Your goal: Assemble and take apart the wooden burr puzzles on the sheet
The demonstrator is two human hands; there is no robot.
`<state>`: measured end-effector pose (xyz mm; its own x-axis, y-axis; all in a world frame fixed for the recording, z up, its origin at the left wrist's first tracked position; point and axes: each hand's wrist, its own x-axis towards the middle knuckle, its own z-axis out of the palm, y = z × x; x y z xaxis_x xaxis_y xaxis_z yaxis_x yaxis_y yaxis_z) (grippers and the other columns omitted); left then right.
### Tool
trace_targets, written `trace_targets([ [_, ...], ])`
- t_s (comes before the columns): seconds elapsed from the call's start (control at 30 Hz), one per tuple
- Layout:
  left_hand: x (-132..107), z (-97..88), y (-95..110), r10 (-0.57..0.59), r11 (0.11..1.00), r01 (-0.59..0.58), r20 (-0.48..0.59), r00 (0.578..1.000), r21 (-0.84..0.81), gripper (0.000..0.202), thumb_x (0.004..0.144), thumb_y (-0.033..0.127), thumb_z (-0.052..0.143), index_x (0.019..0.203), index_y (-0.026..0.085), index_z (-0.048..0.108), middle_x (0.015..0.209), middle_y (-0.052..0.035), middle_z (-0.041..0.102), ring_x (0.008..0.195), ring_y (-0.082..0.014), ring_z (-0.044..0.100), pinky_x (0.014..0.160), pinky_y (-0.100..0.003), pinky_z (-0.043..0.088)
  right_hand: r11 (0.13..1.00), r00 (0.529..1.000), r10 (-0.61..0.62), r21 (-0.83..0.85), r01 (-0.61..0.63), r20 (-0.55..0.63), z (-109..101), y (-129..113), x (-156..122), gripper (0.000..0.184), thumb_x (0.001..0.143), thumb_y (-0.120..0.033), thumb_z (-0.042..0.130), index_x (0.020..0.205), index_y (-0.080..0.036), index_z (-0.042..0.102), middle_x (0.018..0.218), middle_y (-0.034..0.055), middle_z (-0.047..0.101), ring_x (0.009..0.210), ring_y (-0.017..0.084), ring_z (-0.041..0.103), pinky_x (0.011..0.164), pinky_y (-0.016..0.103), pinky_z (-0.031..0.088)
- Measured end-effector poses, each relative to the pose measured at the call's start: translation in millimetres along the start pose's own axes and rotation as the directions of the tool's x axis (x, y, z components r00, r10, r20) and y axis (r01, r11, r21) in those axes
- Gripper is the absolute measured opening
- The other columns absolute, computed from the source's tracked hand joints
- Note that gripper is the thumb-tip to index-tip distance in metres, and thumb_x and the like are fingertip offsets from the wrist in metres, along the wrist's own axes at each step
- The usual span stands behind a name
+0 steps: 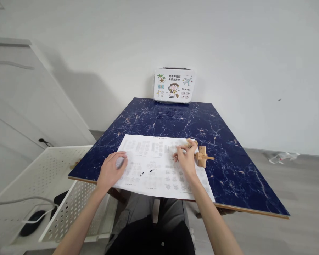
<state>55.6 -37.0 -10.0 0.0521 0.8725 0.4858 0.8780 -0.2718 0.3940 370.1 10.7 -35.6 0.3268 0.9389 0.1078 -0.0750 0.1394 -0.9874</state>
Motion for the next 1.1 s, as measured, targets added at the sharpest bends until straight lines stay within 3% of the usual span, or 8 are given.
trace_targets([
  [0.2, 1, -1.8, 0, 0.002, 1.000, -0.002, 0.005, 1.000, 0.002, 0.011, 0.092, 0.024, 0.055, 0.096, 0.021, 0.065, 0.118, -0.0086, 0.074, 0.115, -0.0286, 0.066, 0.102, -0.043, 0.046, 0.994, 0.997, 0.065, 0.095, -0.061, -0.039, -3, 6, 6, 0.066, 0.078, -0.045, 0.077, 0.124, -0.034, 0.030, 0.102, -0.0018, 0.060, 0.057, 0.013, 0.066, 0.047, 0.027, 0.056],
  [0.33, 0, -1.2, -1, 0.004, 1.000, -0.004, 0.005, 1.000, 0.000, 0.011, 0.092, 0.025, 0.056, 0.097, 0.021, 0.065, 0.119, -0.0090, 0.074, 0.115, -0.0281, 0.066, 0.102, -0.043, 0.046, 0.998, 1.000, 0.022, 0.057, -0.023, 0.006, -1, 1, 3, 0.052, 0.079, -0.049, 0.077, 0.117, -0.029, 0.047, 0.100, -0.0013, 0.060, 0.061, 0.012, 0.065, 0.054, 0.028, 0.058],
  [0.57, 0, -3.2, -3, 0.019, 1.000, -0.019, 0.035, 0.999, 0.003, 0.011, 0.093, 0.024, 0.055, 0.097, 0.022, 0.065, 0.121, -0.0091, 0.073, 0.116, -0.0286, 0.065, 0.102, -0.045, 0.046, 1.000, 0.936, -0.020, 0.011, 0.017, 0.351, 7, -36, -30, 0.032, 0.092, -0.054, 0.067, 0.095, -0.023, 0.059, 0.075, -0.0018, 0.058, 0.060, 0.014, 0.056, 0.052, 0.028, 0.051],
  [0.73, -1, -15.7, 35, 0.094, 0.989, -0.081, 0.110, 0.989, -0.122, 0.020, 0.094, 0.032, 0.062, 0.111, 0.021, 0.065, 0.127, -0.0107, 0.068, 0.132, -0.0323, 0.054, 0.115, -0.053, 0.037, 0.996, 0.842, 0.008, 0.071, -0.055, 0.539, 3, -55, -70, 0.040, 0.102, -0.058, 0.051, 0.085, -0.021, 0.056, 0.067, -0.0028, 0.054, 0.052, 0.012, 0.051, 0.053, 0.027, 0.044],
  [0.8, -2, -21.6, 58, 0.137, 0.942, -0.048, 0.249, 0.959, -0.332, 0.043, 0.093, 0.037, 0.067, 0.132, 0.024, 0.057, 0.141, -0.0114, 0.060, 0.136, -0.0298, 0.051, 0.117, -0.049, 0.038, 0.991, 0.805, 0.027, 0.091, -0.100, 0.593, 3, -58, -83, 0.042, 0.104, -0.057, 0.047, 0.082, -0.021, 0.053, 0.062, -0.0051, 0.049, 0.049, 0.010, 0.047, 0.053, 0.026, 0.040],
  [0.93, -2, -24.9, 93, 0.285, 0.721, 0.181, 0.525, 0.802, -0.668, 0.086, 0.081, 0.039, 0.083, 0.153, 0.030, 0.038, 0.152, -0.0116, 0.052, 0.133, -0.0288, 0.056, 0.113, -0.044, 0.045, 0.984, 0.746, 0.033, 0.109, -0.140, 0.665, 5, -61, -99, 0.044, 0.106, -0.055, 0.045, 0.079, -0.021, 0.049, 0.061, -0.0069, 0.041, 0.048, 0.009, 0.042, 0.051, 0.025, 0.035],
  [1.0, 0, -21.7, 99, 0.286, 0.685, 0.246, 0.564, 0.775, -0.685, 0.083, 0.075, 0.037, 0.087, 0.147, 0.029, 0.046, 0.145, -0.0104, 0.058, 0.130, -0.0296, 0.058, 0.111, -0.044, 0.045, 0.986, 0.728, 0.022, 0.106, -0.129, 0.685, 5, -65, -102, 0.044, 0.106, -0.055, 0.044, 0.079, -0.021, 0.049, 0.061, -0.0067, 0.042, 0.048, 0.009, 0.042, 0.052, 0.025, 0.036],
  [1.1, 2, -12.8, 100, 0.219, 0.660, 0.305, 0.564, 0.796, -0.687, 0.066, 0.075, 0.038, 0.086, 0.133, 0.023, 0.059, 0.131, -0.0103, 0.066, 0.121, -0.0301, 0.062, 0.108, -0.044, 0.046, 0.993, 0.736, -0.007, 0.091, -0.075, 0.677, 4, -73, -103, 0.038, 0.106, -0.054, 0.044, 0.092, -0.021, 0.055, 0.063, -0.0059, 0.047, 0.051, 0.010, 0.044, 0.054, 0.025, 0.038],
])
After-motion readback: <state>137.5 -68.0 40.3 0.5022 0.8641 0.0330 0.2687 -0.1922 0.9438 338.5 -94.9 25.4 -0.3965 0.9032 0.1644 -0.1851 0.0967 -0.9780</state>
